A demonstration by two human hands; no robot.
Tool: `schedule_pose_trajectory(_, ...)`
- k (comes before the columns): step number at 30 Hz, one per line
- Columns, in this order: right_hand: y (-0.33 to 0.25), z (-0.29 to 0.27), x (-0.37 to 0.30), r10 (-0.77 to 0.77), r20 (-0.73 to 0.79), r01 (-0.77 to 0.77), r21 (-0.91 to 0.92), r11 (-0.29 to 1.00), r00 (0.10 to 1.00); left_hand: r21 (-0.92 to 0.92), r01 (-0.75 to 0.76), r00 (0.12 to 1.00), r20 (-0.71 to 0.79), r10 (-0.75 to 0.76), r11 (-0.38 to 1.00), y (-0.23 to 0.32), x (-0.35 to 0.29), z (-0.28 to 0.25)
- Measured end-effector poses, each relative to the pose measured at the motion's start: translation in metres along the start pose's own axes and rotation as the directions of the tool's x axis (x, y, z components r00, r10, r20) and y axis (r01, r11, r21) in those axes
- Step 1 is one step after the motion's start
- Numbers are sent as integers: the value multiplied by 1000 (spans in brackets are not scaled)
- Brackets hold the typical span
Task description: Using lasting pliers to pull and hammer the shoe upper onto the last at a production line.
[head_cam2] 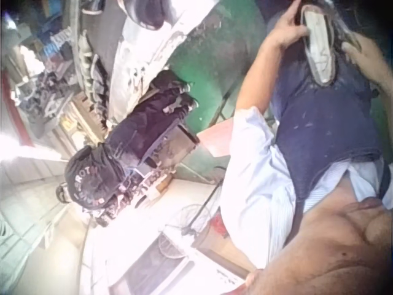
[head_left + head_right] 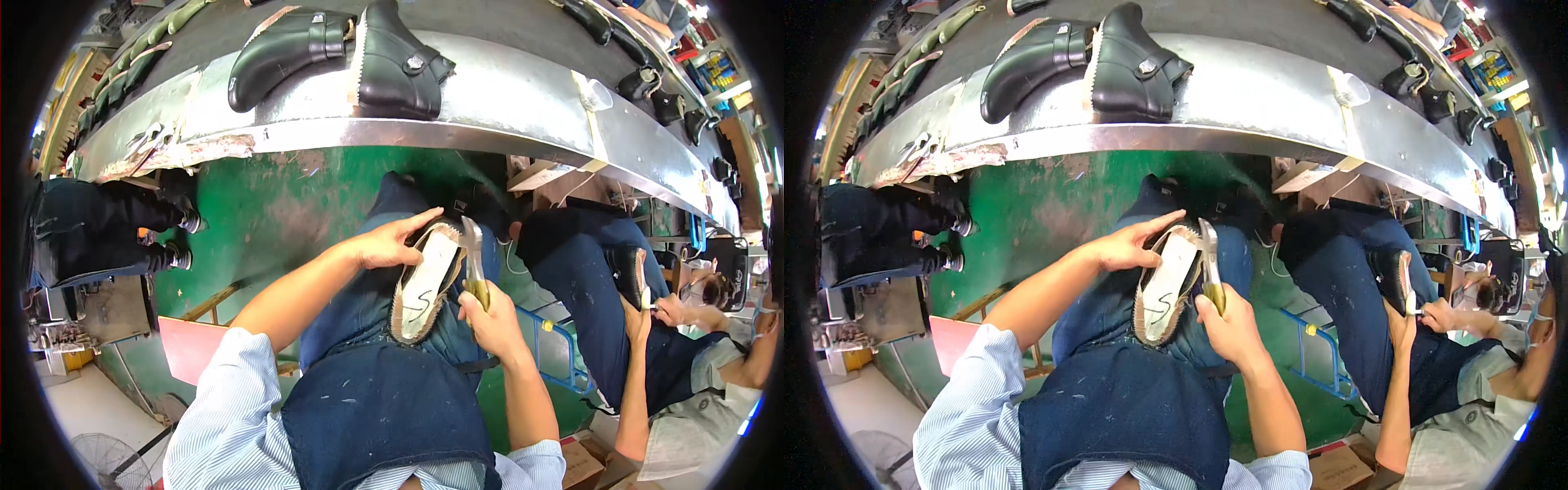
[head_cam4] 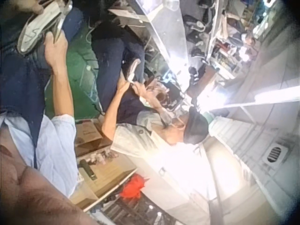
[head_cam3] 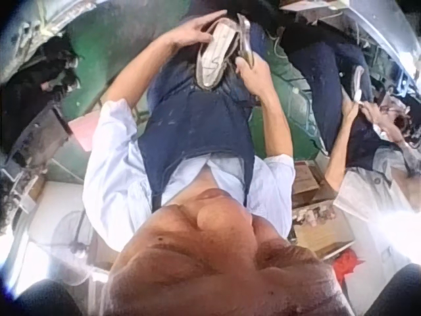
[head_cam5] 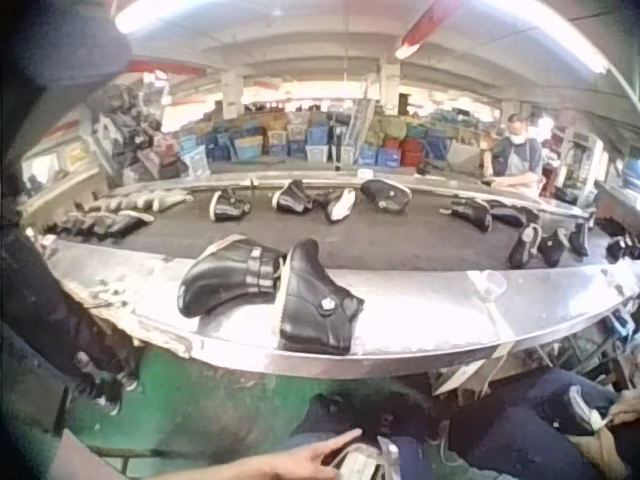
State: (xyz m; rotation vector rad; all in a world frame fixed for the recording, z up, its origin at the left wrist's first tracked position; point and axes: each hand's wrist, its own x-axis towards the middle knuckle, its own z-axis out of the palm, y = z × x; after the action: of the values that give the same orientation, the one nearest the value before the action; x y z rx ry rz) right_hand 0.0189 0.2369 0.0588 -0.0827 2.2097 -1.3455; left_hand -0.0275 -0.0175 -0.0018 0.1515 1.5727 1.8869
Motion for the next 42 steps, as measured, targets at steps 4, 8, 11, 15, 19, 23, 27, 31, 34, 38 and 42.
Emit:
schedule_pose_trajectory(4,6,-7,-18,92,180,-137,257,957,979,-226,2,995,96,21,974,-18,26,-10)
schedule_pose_trajectory(8,1,-4,-16,157,409,-357,474,805,899,-417,102,987,156,-40,903,-20,37,-5)
schedule_pose_trajectory(11,3,-7,-13,164,481,-467,623,628,861,-491,110,990,132,-51,864,-11,38,14)
schedule_pose_trajectory(15,0,-21,-17,125,499,-506,772,384,857,301,111,994,-15,-111,947,-6,50,36)
schedule_pose_trajectory(19,5,-36,-11,218,422,-468,848,247,880,564,187,974,-1,-225,804,19,52,69)
schedule_pose_trajectory(23,11,-40,4,262,511,-570,779,262,819,550,207,973,-28,-230,809,13,54,65)
schedule_pose_trajectory(27,7,-12,-2,358,210,-414,522,746,910,495,141,987,-6,-159,857,1,46,51)
schedule_pose_trajectory(31,27,25,-11,212,-7,-187,440,878,977,468,68,997,9,-81,881,-20,47,43)
schedule_pose_trajectory(34,38,42,-13,114,-126,-63,350,935,985,454,8,999,29,-24,891,-34,47,37)
schedule_pose_trajectory(38,42,49,-14,53,-197,14,323,946,979,414,-67,996,78,38,908,-29,51,32)
schedule_pose_trajectory(42,36,20,-6,160,163,-226,594,772,974,7,13,997,82,-13,1000,-39,48,20)
